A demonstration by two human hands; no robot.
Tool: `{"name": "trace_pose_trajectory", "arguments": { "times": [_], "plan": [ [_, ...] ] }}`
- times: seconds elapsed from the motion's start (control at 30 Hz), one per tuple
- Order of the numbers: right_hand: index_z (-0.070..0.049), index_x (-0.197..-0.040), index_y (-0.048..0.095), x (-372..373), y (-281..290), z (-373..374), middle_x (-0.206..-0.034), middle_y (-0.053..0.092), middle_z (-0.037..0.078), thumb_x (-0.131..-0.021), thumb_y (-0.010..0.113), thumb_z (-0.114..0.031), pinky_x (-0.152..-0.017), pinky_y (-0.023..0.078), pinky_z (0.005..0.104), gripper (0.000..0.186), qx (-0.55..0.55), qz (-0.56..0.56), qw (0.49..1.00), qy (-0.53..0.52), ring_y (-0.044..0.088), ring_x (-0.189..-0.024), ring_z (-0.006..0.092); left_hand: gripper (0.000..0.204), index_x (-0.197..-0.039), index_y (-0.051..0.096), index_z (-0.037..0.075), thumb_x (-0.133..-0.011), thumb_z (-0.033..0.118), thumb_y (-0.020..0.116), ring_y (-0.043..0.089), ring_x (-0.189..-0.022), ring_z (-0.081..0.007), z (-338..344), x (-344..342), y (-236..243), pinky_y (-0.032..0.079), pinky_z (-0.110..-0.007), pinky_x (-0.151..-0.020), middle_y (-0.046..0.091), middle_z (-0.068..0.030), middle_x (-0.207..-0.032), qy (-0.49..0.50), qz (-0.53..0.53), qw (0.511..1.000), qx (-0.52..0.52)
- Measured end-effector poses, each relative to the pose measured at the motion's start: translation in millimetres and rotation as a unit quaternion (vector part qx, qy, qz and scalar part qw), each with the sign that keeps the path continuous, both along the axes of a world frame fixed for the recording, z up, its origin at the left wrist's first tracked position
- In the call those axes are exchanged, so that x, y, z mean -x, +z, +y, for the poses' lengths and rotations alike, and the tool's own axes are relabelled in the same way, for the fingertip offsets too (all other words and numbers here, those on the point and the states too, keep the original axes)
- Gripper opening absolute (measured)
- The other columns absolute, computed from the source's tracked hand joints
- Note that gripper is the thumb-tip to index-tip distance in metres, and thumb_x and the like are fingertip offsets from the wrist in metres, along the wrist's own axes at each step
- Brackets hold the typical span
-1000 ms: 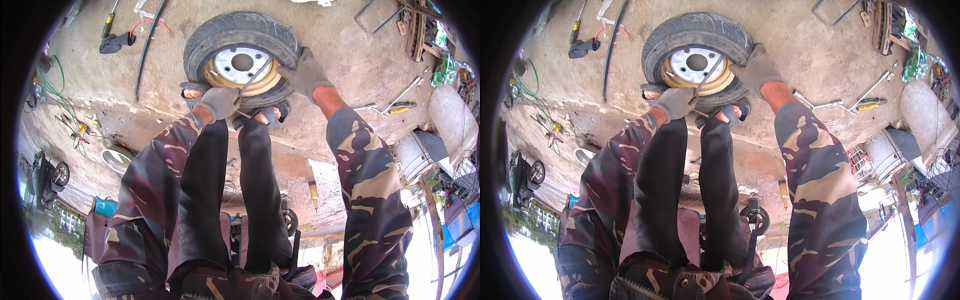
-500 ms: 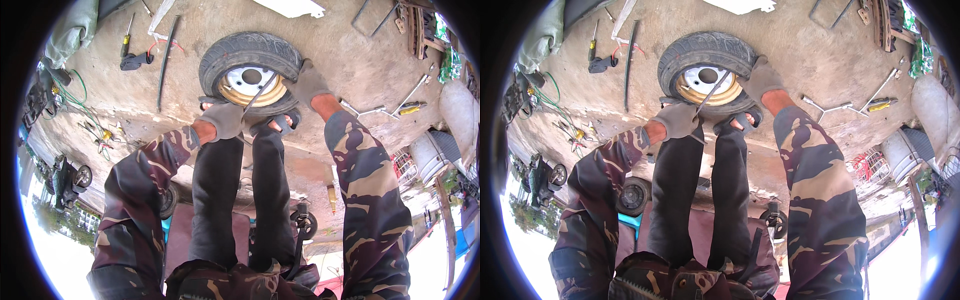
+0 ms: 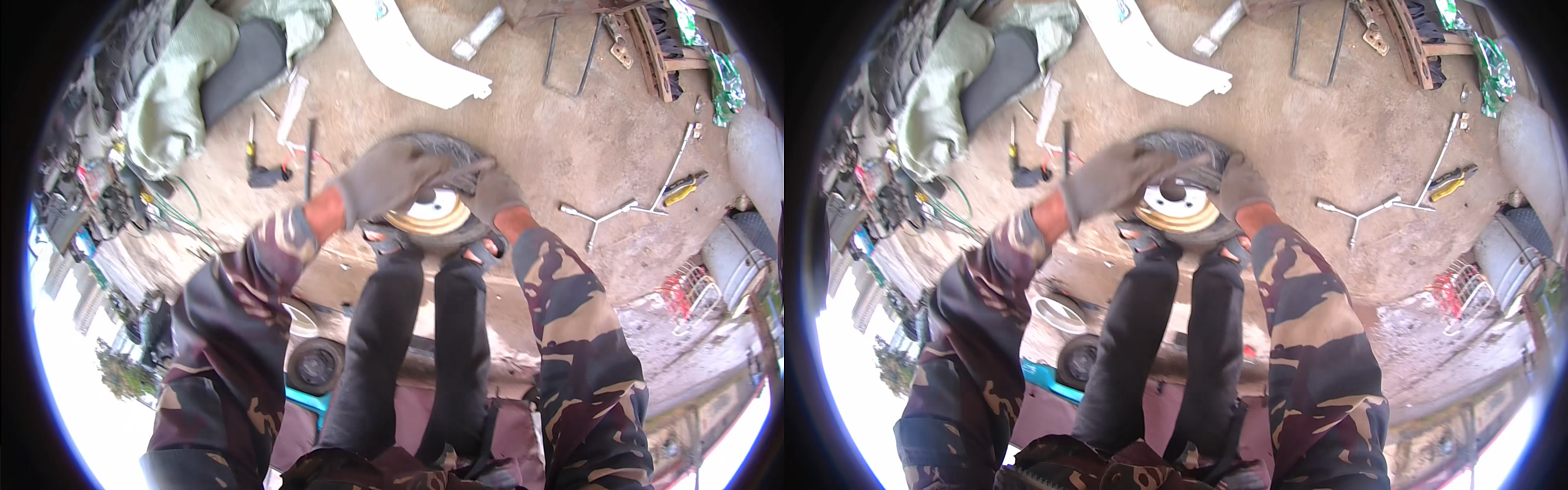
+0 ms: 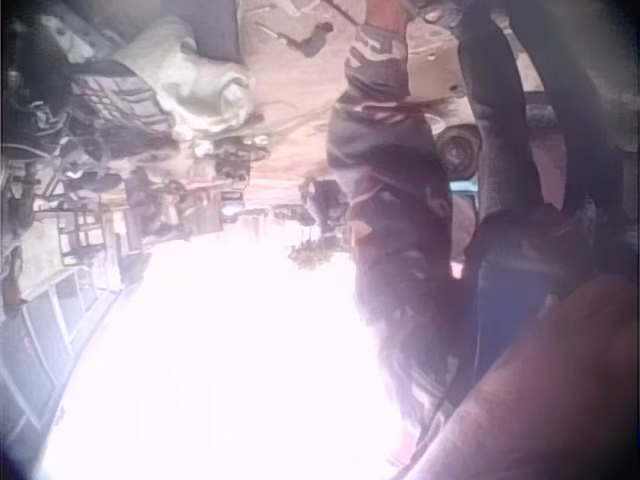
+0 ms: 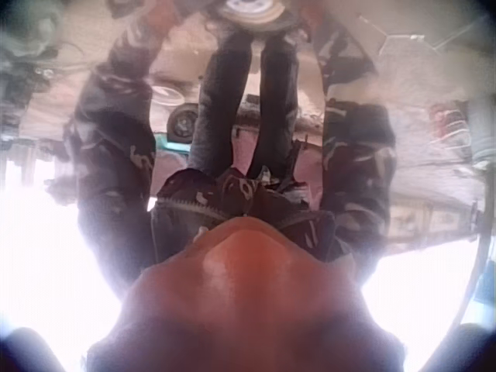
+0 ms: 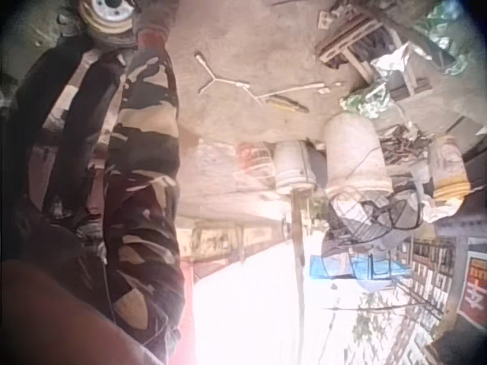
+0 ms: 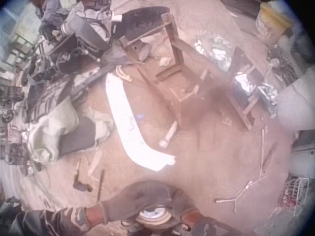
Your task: The person uses a metal pry bar to lever a tire off a small wheel rim. They repeatedly insert the bar between the tire bead and rim, pry, and rotate the tire until it separates. The tire is then lifted off and placed into a white basin.
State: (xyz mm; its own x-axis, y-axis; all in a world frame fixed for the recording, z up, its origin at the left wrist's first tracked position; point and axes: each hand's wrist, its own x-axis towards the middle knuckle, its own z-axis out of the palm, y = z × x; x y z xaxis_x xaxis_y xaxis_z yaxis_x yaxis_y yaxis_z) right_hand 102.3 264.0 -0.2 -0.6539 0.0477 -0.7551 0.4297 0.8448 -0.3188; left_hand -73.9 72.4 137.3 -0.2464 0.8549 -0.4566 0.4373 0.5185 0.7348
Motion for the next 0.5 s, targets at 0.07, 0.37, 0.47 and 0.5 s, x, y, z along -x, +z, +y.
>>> {"name": "trace_pose_trajectory", "arguments": {
  "times": [0.07,0.37,0.47,0.5],
  "plan": [
    [0.011,-0.154,0.033,1,0,1,-0.142,0.059,0.033,-0.088,0.084,-0.048,-0.104,0.058,0.0489,0.103,0.02,-0.074,0.997,-0.011,0.068,-0.126,0.0462,0.055,-0.142,0.061,0.002,-0.092,0.02,0.072,0.065,-0.075,-0.0298,-18,-17,18,0.054,-0.039,-0.064,0.072,-0.0133,-0.107,0.081,-0.132,0.986,0.058],
    [0.015,-0.152,0.032,-7,-6,2,-0.137,0.06,0.034,-0.087,0.083,-0.052,-0.101,0.059,0.0481,0.106,0.018,-0.045,0.999,0.009,0.07,-0.121,0.0469,0.071,-0.16,0.044,0.002,-0.109,0.045,0.067,0.048,-0.055,-0.006,-106,-166,-20,0.04,-0.022,-0.049,0.063,-0.0003,-0.093,0.474,-0.453,0.735,0.174],
    [0.013,-0.15,0.033,-3,-4,1,-0.137,0.062,0.034,-0.089,0.081,-0.053,-0.101,0.059,0.0483,0.102,0.013,-0.06,0.998,0.016,0.07,-0.122,0.0449,0.071,-0.163,0.041,0.003,-0.108,0.038,0.069,0.054,-0.062,-0.0068,-121,-191,-25,0.045,-0.023,-0.055,0.068,-0.0027,-0.099,0.461,-0.457,0.741,0.175],
    [0.013,-0.15,0.033,-2,-3,1,-0.137,0.063,0.033,-0.09,0.08,-0.053,-0.101,0.058,0.0486,0.101,0.011,-0.07,0.997,0.014,0.07,-0.122,0.0445,0.068,-0.159,0.045,0.003,-0.106,0.036,0.071,0.055,-0.062,-0.0083,-125,-197,-26,0.046,-0.025,-0.056,0.069,-0.0039,-0.1,0.458,-0.418,0.764,0.179]
  ]
}}
